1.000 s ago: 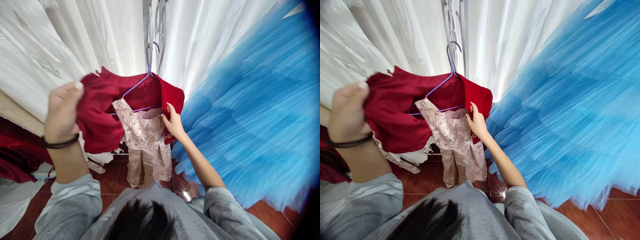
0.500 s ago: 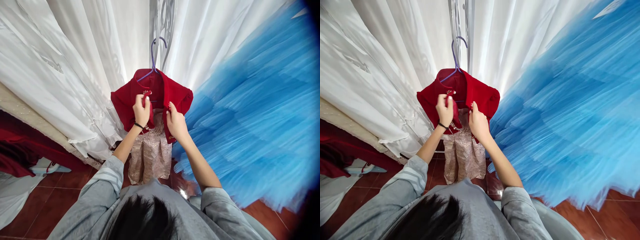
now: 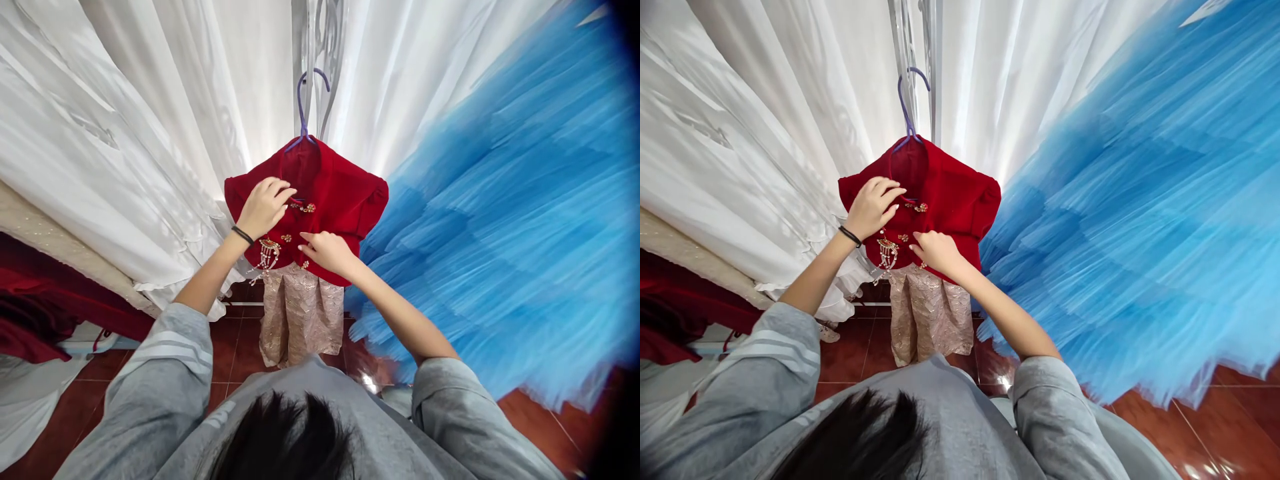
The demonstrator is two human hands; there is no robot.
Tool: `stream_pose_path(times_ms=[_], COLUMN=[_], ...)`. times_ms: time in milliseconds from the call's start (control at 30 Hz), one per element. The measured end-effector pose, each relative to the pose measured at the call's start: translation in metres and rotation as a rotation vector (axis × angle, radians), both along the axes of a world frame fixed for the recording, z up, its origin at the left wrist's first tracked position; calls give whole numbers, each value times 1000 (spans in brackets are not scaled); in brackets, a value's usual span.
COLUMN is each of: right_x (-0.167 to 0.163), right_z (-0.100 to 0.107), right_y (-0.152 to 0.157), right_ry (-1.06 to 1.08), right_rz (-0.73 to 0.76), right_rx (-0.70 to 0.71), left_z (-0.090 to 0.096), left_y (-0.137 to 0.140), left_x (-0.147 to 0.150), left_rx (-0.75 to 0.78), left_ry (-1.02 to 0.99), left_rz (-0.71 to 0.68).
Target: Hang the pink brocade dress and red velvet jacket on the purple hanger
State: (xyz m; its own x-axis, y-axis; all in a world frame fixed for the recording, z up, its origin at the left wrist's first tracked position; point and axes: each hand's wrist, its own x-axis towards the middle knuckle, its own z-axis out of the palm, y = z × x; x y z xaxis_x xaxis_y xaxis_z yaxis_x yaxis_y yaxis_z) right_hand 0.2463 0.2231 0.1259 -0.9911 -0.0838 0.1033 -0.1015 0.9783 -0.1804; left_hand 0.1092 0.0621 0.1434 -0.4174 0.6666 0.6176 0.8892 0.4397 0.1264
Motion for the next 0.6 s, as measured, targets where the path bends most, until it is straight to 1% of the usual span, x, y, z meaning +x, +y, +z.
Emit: stream_pose_path(times_ms=[33, 100, 167, 200, 300, 367, 400, 467, 533, 567, 600], right_x=[-4, -14, -30, -39, -64, -73, -74, -76, -79, -82, -86], right_z=[9, 29, 47, 53, 65, 75, 82, 98, 108, 109, 108], right_y=[3, 12, 21, 26, 40, 49, 55, 65, 75, 79, 82], right_ry=[42, 209, 305, 299, 164, 136, 168, 297, 427, 446, 423], right_rz=[-24, -34, 26, 60, 87, 91, 104, 129, 124, 127, 147], right_rx=[42, 103, 166, 209, 342, 366, 347, 265, 181, 160, 159], left_z=[6, 15, 22, 26, 47, 64, 71, 82, 85, 84, 81], left_y=[4, 14, 24, 27, 29, 25, 22, 19, 19, 20, 22], left_x=[-5, -15, -25, -28, -35, -39, -41, -48, -57, -60, -64], left_rx=[-66, -189, -259, -265, -197, -138, -98, 18, 130, 149, 134], left_ry=[51, 108, 117, 112, 123, 140, 131, 85, 46, 37, 33], left_rz=[-30, -77, -83, -80, -66, -45, -35, -13, 23, 42, 54])
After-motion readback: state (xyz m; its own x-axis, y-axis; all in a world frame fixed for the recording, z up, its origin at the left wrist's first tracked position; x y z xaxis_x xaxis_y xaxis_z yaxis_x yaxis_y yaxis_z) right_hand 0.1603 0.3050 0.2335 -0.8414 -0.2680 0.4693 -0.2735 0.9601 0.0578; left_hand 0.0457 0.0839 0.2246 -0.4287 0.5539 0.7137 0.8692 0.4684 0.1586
